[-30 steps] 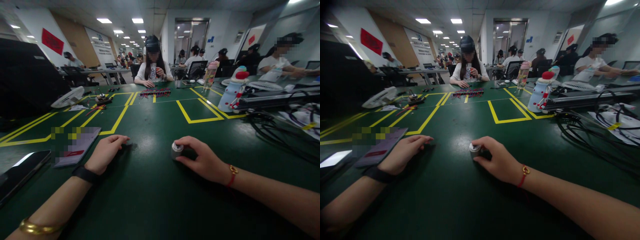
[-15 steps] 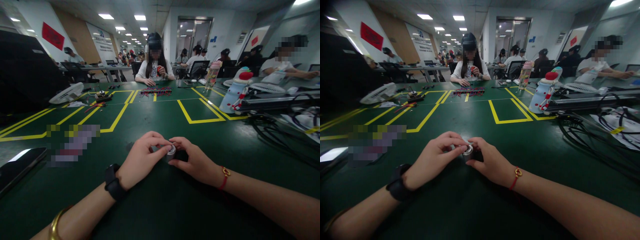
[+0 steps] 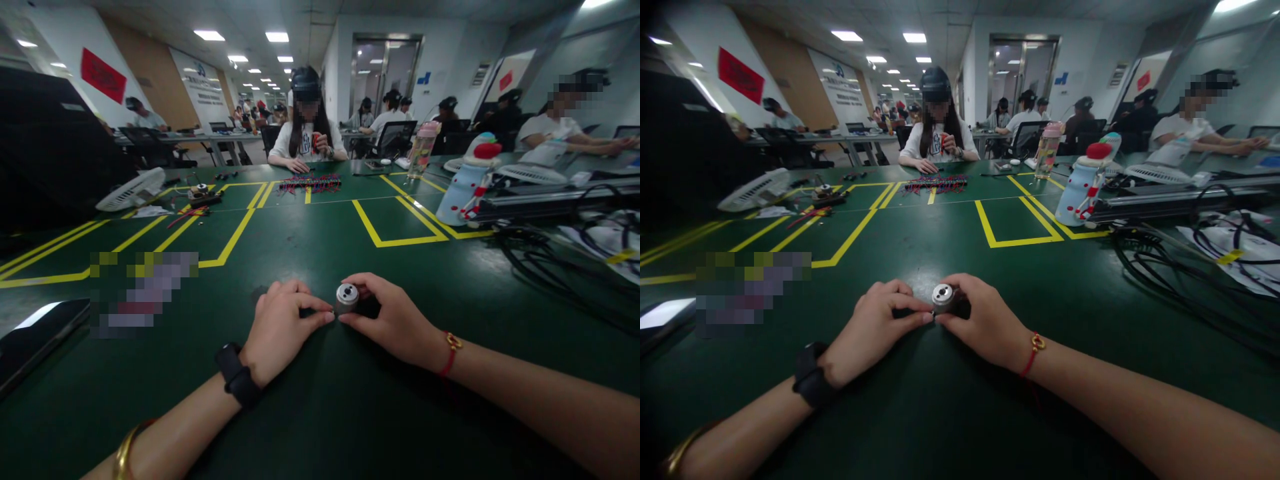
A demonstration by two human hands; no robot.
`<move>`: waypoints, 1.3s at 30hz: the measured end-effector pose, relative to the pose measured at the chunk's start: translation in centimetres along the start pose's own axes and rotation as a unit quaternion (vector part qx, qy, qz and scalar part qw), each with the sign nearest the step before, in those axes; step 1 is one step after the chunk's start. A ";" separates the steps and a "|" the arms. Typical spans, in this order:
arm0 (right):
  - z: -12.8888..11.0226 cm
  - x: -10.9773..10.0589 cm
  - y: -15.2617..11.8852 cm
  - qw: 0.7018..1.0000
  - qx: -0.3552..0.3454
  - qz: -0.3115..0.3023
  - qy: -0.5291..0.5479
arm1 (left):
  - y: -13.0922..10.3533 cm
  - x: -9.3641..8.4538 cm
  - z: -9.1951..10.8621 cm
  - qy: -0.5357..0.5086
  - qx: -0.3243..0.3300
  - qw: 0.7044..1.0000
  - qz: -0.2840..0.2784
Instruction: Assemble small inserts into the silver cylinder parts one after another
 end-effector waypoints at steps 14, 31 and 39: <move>13.5 -19.5 0.6 0.832 0.377 0.133 -0.385 | -1.0 -4.9 -6.3 -0.135 -0.204 0.969 0.020; 0.9 -1.4 1.6 0.990 0.001 -0.067 -0.126 | -1.0 -4.0 -5.8 -0.073 -0.132 0.988 -0.007; 7.5 -16.2 0.9 0.876 0.132 0.257 -0.386 | -1.0 -4.1 -5.6 -0.070 -0.124 0.990 -0.002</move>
Point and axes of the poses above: each hand's wrist, its own y-axis towards the middle knuckle, its own x-axis out of the palm, z = x × y, the point moved 3 cm from there along y, towards the middle knuckle, and after that the axes turned 2 degrees about z, right-handed, at the moved point
